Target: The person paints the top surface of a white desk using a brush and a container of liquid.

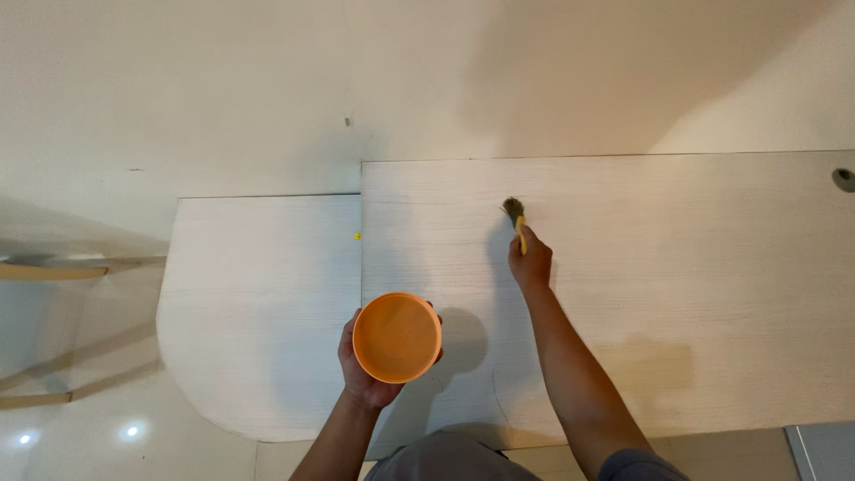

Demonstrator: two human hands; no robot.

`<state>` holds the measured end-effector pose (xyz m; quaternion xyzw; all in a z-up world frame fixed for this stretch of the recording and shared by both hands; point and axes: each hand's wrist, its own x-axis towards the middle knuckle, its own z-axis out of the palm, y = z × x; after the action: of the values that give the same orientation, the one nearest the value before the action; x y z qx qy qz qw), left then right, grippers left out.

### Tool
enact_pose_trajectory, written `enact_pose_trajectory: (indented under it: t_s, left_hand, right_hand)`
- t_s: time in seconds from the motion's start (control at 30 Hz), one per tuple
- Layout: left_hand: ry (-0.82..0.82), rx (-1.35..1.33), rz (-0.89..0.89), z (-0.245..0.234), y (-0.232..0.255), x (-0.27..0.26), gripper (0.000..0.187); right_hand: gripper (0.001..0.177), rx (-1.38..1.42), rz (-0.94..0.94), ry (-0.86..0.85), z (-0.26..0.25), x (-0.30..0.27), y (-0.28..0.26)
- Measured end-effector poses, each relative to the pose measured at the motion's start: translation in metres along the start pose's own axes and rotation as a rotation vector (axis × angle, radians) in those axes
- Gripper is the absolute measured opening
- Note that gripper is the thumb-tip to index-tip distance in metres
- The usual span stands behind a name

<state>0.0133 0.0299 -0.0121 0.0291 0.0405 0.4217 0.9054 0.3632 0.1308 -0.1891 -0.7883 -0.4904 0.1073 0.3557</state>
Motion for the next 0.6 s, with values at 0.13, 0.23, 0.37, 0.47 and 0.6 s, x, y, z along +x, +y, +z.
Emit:
enact_pose_trajectory:
  t_s: [0.13, 0.23, 0.37, 0.47, 0.6]
  left_hand:
    - [0.055, 0.000, 0.008, 0.000, -0.001, -0.007, 0.073]
    - [0.042, 0.027, 0.023, 0.000, -0.002, -0.012, 0.073]
    - [0.056, 0.043, 0.018, 0.002, -0.005, -0.019, 0.074]
    - [0.078, 0.063, 0.023, 0.003, -0.006, -0.021, 0.073]
    - [-0.032, 0.025, -0.003, 0.001, -0.008, -0.025, 0.076]
  right_hand:
    - [0.038, -0.065, -0.033, -0.034, 0.013, -0.010, -0.022]
    - [0.042, 0.031, -0.046, -0.142, 0.034, -0.030, -0.056]
    - [0.040, 0.087, -0.150, -0.207, 0.047, -0.057, -0.085]
    - [0.037, 0.048, -0.222, -0.165, 0.047, -0.062, -0.083]
    - [0.037, 0.074, -0.152, -0.085, 0.025, -0.052, -0.039]
